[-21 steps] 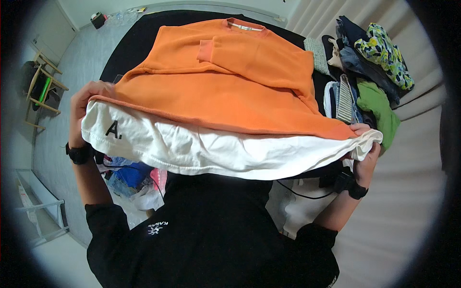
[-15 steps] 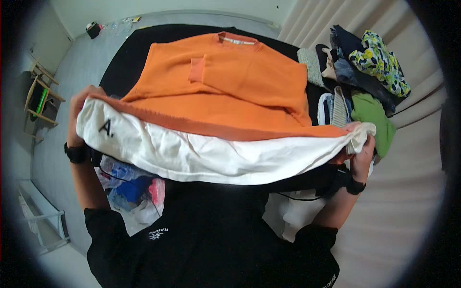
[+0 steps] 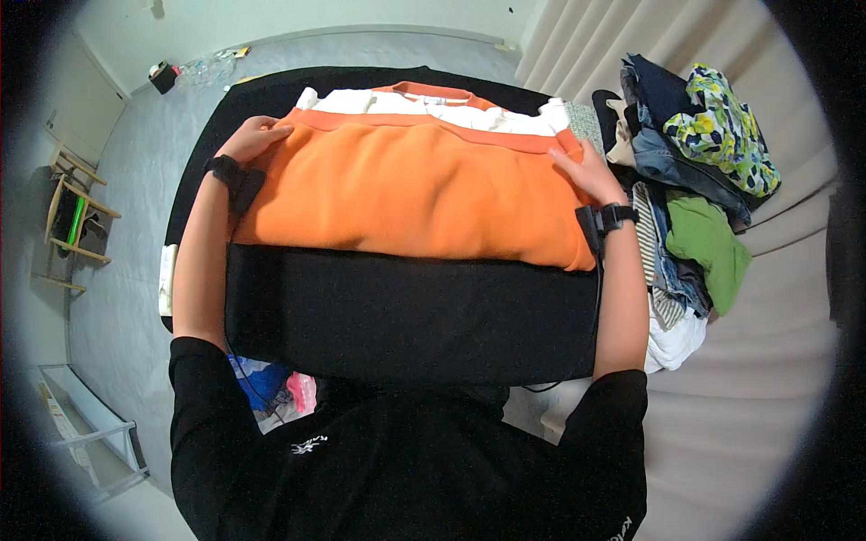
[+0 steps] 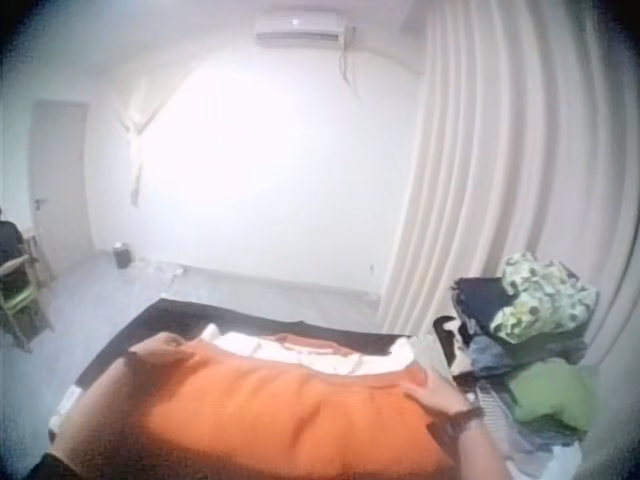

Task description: Folding various items of clothing, including a sweatshirt, camisole, and jeans, and placing them on a stack.

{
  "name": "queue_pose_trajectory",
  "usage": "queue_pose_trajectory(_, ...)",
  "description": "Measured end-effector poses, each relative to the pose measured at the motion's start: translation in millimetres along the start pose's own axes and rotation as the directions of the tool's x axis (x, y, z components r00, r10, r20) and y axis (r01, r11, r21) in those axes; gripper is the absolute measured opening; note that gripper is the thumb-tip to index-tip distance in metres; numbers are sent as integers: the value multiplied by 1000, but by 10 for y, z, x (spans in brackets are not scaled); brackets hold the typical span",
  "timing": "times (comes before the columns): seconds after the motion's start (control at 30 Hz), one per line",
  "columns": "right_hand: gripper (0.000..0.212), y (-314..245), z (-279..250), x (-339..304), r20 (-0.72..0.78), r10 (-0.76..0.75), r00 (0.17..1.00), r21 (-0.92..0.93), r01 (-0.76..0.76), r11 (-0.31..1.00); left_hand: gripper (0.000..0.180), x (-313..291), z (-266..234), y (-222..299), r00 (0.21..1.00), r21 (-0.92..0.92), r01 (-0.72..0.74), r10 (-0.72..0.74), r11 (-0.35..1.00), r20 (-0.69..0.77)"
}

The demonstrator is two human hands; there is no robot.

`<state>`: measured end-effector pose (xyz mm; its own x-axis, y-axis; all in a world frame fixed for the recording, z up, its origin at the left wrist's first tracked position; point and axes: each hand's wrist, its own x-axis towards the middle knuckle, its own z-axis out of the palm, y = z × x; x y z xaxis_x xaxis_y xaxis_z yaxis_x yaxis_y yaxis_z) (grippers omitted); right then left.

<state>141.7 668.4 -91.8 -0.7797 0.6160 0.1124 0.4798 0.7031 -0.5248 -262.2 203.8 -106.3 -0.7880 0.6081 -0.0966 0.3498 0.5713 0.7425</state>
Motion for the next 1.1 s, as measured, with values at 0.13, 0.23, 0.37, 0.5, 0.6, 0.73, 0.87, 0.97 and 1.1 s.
queue_pose_trajectory(0.13,41,24,-193,-15,-17,10,1000,213,-6,977,23,66,-44,8,998,-314,67,-68,947,8)
queue_pose_trajectory(0.23,30,73,-237,50,-186,27,982,276,26,961,24,191,-83,-56,985,-462,-124,51,878,-167)
queue_pose_trajectory(0.37,41,136,-148,-2,-78,136,988,-23,-139,990,36,275,-98,-203,999,-11,52,-51,999,6)
queue_pose_trajectory(0.5,66,153,-114,-244,300,-28,954,598,-166,784,51,171,-154,-245,990,88,129,-133,988,37)
queue_pose_trajectory(0.6,70,104,-61,-323,315,-49,948,657,-181,732,53,76,-160,-193,964,88,244,-251,966,85)
queue_pose_trajectory(0.73,67,-2,-91,-323,271,40,962,638,-211,741,40,16,-145,-84,992,192,128,-127,973,-18)
queue_pose_trajectory(0.87,51,-212,-394,-345,109,66,992,656,-121,745,37,-71,-394,206,988,-409,63,-1,910,151)
queue_pose_trajectory(0.97,44,-426,-716,-514,28,-11,1000,684,-11,729,40,-412,-675,534,996,-412,-52,76,910,41)
queue_pose_trajectory(1.1,42,-598,-1080,-891,14,-3,1000,691,-7,723,41,-1013,-972,885,1000,-454,27,-18,891,24)
